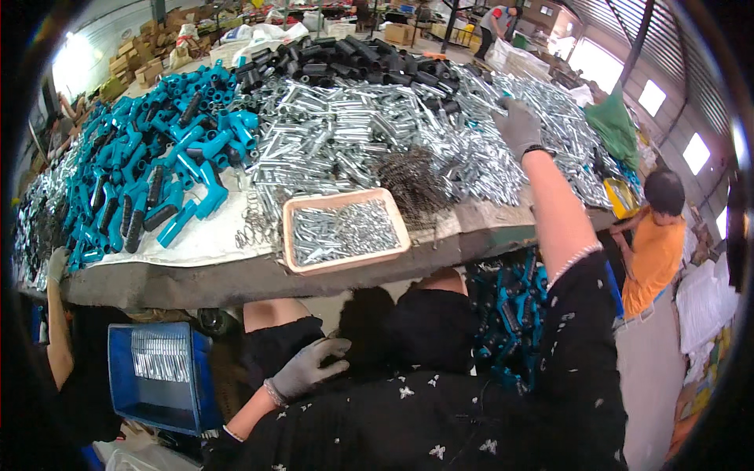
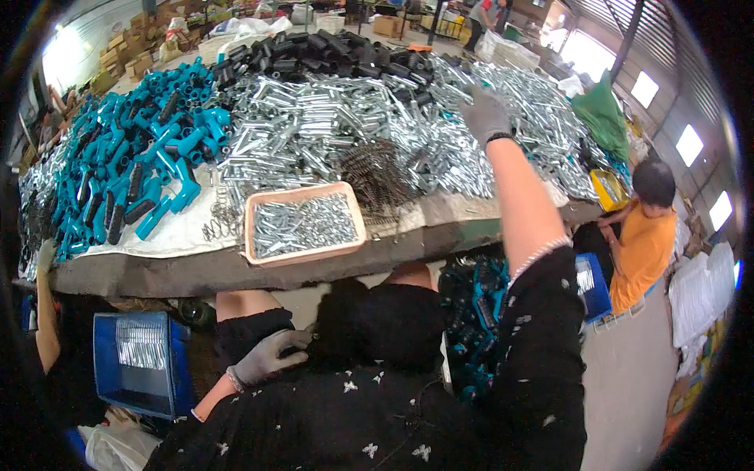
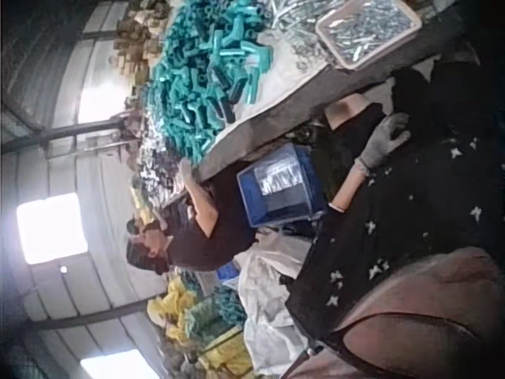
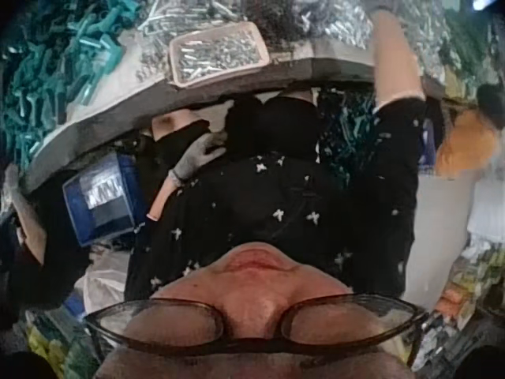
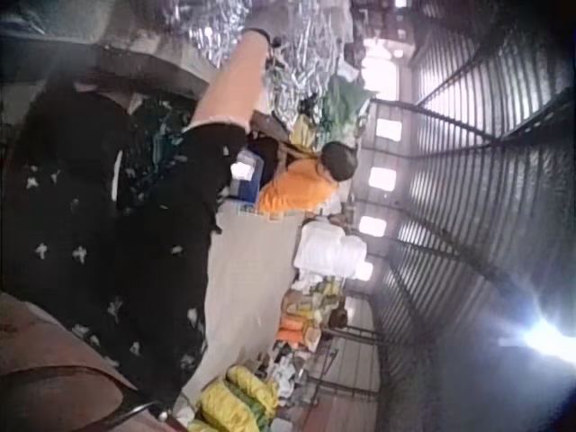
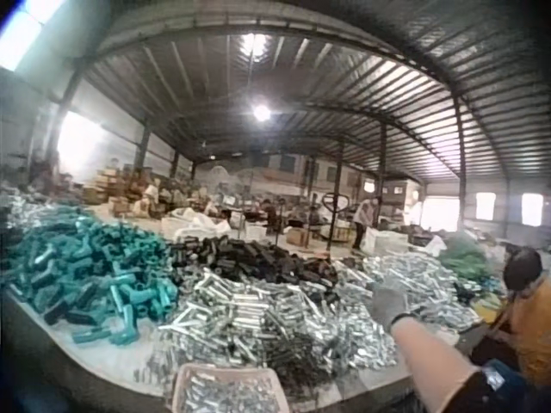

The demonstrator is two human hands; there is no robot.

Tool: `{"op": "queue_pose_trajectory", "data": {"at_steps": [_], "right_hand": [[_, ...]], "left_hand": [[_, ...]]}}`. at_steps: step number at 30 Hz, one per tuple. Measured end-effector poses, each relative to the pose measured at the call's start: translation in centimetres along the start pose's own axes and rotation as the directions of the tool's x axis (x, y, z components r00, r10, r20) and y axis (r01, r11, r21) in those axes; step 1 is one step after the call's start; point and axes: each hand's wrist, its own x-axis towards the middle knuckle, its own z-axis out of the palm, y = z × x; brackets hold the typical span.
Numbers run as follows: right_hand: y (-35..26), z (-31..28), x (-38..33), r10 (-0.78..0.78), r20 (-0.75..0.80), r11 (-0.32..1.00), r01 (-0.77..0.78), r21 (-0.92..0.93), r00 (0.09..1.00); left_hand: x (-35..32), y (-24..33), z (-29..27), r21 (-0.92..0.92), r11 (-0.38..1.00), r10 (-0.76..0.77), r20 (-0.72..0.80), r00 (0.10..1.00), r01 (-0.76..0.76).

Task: The recorder is assembling blue plastic handles onto metal rod components using a screwdriver and small hardware.

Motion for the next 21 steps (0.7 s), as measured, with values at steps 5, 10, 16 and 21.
{"op": "queue_pose_trajectory", "data": {"at_steps": [5,10,16,21], "right_hand": [[-17.0,0.6,-0.5,-0.223,-0.047,0.706,0.195,0.681,0.974],[-20.8,4.3,1.7,-0.327,-0.055,0.841,0.317,0.438,0.944],[-22.9,2.9,3.3,-0.427,0.063,0.879,0.398,0.262,0.902],[-21.0,-0.7,-1.6,-0.262,-0.361,0.748,0.425,0.510,0.895]], "left_hand": [[-2.4,2.2,-3.4,-0.323,0.946,-0.053,-0.120,0.991,0.012],[0.2,5.6,-12.7,-0.262,0.947,-0.014,-0.612,0.791,-0.187],[12.1,6.5,-23.0,0.850,0.527,0.542,-0.331,0.772,-0.005],[16.3,6.8,-24.1,0.908,0.327,0.046,-0.294,0.955,0.263]]}}
